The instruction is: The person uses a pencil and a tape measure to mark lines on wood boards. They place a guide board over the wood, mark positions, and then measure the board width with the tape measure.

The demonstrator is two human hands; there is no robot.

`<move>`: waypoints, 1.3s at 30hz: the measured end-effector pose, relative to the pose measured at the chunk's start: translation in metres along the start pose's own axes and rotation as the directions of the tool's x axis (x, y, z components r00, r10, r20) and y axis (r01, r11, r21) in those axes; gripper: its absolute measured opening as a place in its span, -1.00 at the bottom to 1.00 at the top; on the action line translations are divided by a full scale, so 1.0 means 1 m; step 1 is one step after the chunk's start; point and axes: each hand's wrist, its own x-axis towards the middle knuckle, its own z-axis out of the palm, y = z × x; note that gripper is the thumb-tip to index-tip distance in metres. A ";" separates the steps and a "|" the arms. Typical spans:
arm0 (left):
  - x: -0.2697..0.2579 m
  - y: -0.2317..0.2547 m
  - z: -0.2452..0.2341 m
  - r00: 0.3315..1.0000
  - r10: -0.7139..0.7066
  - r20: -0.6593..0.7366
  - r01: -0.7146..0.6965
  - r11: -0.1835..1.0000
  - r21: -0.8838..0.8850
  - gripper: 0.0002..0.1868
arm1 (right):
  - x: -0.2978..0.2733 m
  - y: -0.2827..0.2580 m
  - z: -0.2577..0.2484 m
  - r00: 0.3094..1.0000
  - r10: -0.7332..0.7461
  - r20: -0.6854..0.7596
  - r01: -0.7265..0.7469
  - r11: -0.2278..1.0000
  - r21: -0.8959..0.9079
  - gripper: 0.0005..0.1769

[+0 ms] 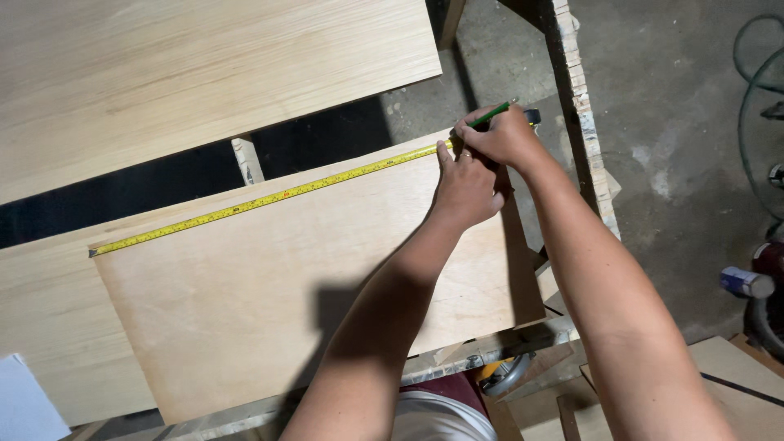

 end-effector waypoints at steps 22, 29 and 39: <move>0.000 0.000 0.006 0.998 -0.033 0.058 0.030 0.999 0.044 -0.35 | -0.003 0.004 -0.004 0.989 -0.122 0.083 0.121 0.993 0.018 -0.79; -0.004 0.003 -0.006 0.999 -0.029 0.018 0.028 0.998 0.058 -0.33 | 0.003 0.002 0.002 0.991 -0.129 0.041 0.130 0.991 -0.023 -0.80; -0.004 -0.004 0.023 0.999 -0.018 -0.045 0.018 1.000 0.001 -0.09 | 0.003 0.005 0.001 1.000 -0.001 0.001 0.001 0.999 0.034 -0.82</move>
